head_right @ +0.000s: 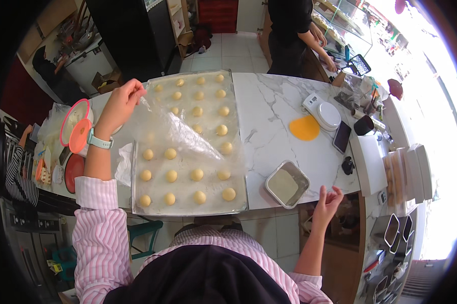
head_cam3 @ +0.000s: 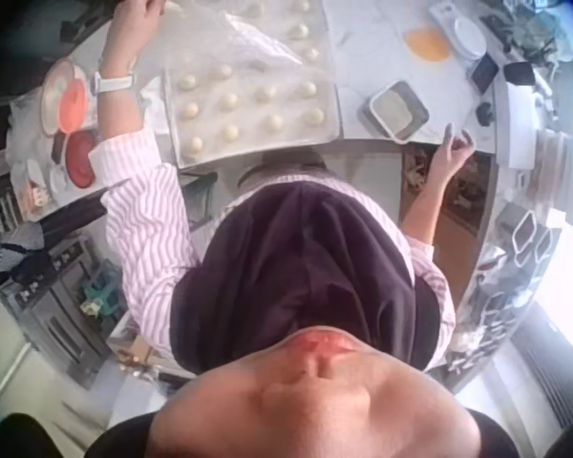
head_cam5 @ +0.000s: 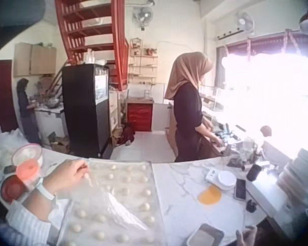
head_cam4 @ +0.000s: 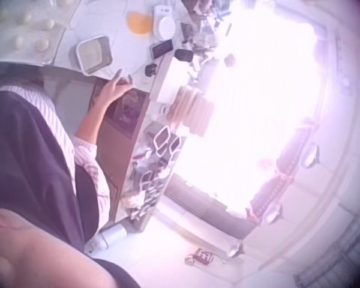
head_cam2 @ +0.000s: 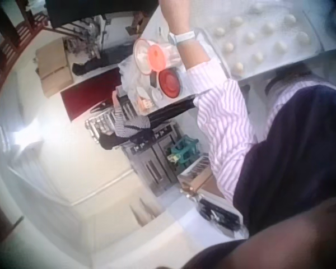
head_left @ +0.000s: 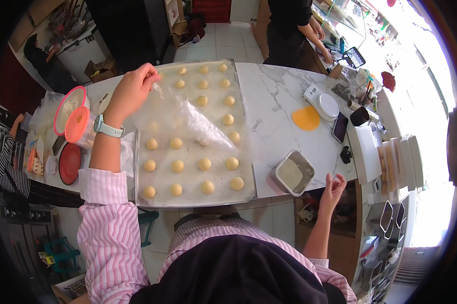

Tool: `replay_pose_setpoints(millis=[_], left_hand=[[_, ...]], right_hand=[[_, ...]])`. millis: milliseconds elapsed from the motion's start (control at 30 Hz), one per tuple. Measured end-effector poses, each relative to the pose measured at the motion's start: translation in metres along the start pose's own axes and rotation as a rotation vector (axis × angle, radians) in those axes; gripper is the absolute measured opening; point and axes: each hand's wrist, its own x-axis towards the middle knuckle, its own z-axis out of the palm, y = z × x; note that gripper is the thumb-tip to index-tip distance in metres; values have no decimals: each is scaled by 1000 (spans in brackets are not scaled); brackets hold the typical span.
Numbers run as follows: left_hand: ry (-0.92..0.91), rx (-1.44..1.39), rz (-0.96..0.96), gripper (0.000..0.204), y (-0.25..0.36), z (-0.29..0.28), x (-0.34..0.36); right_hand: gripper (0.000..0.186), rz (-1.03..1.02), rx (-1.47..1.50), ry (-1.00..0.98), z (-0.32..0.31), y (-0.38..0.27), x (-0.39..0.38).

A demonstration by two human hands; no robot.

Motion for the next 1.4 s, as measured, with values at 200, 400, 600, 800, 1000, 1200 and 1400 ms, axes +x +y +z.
replay_pose_setpoints(millis=[200, 400, 600, 800, 1000, 1200, 1400], left_hand=[[-67, -64, 125, 15, -1, 6, -6], [288, -59, 162, 14, -21, -52, -14], [169, 12, 163, 18, -18, -93, -31], [-391, 22, 176, 14, -10, -73, -50], [-69, 55, 411, 10, -6, 6, -54], [263, 208, 355, 7, -32, 54, -16], [468, 187, 490, 4, -39, 42, 6]], right_hand=[[17, -128, 101, -358, 79, -96, -7], [40, 0, 146, -478, 248, -75, 28], [51, 183, -636, -806, 352, -38, 57], [23, 388, 215, -899, 358, -112, 59], [15, 663, 895, -974, 356, -233, 17], [14, 718, 997, -1230, 309, -273, -19], [21, 642, 949, -1210, 288, -284, -34]])
